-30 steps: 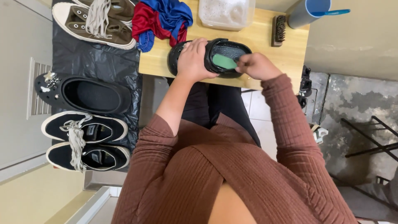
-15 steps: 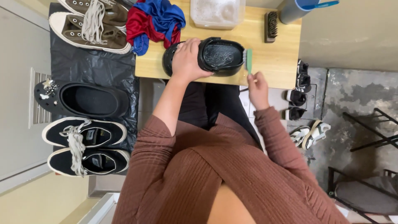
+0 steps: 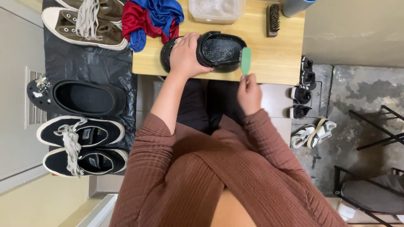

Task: The person scrubs the sole and upper of a black clog-style shoe using a green brush. They repeatedly dip the brush into a container of soapy water to clean the shoe thoroughly.

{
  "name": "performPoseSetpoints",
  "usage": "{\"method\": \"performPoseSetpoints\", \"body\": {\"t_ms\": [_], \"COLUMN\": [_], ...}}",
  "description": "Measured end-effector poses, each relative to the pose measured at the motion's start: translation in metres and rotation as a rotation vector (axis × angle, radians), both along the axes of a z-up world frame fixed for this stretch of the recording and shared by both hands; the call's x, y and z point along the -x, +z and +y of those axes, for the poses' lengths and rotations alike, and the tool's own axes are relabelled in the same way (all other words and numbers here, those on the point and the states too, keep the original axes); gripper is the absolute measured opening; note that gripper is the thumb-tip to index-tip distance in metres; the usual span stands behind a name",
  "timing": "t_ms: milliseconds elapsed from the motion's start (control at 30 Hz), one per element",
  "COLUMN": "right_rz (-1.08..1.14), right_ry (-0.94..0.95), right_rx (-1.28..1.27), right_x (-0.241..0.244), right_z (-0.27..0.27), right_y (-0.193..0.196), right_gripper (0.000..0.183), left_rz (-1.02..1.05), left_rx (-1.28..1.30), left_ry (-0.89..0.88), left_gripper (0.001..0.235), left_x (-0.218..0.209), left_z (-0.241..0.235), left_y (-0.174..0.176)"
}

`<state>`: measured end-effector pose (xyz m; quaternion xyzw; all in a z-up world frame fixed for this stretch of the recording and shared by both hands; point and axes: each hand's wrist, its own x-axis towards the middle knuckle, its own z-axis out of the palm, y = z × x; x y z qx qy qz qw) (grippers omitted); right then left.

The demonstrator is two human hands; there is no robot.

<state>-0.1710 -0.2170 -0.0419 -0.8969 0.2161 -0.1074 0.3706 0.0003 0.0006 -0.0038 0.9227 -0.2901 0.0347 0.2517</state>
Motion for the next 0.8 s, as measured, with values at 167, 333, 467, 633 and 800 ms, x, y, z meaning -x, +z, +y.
{"method": "performPoseSetpoints", "body": {"t_ms": [167, 333, 467, 633, 800], "right_rz": [0.011, 0.108, 0.371, 0.439, 0.466], "right_ry": [0.117, 0.321, 0.462, 0.396, 0.436], "right_rx": [0.162, 0.462, 0.45, 0.544, 0.4], "right_x": [-0.033, -0.023, -0.057, -0.099, -0.092], "right_z": [-0.046, -0.035, -0.032, -0.025, -0.035], "right_y": [0.017, 0.073, 0.121, 0.1, 0.133], "right_gripper": [0.022, 0.018, 0.024, 0.022, 0.027], "left_rz": [-0.042, -0.038, -0.031, 0.005, 0.158], "left_rx": [0.028, 0.026, 0.039, 0.018, -0.101], "left_ry": [-0.02, 0.018, 0.007, 0.011, 0.048], "left_gripper": [0.102, 0.103, 0.103, 0.101, 0.121], "left_x": [0.003, 0.001, 0.004, 0.003, 0.001], "left_z": [0.0, -0.001, 0.001, -0.002, -0.002], "left_y": [0.003, 0.008, 0.002, 0.005, -0.007]}}
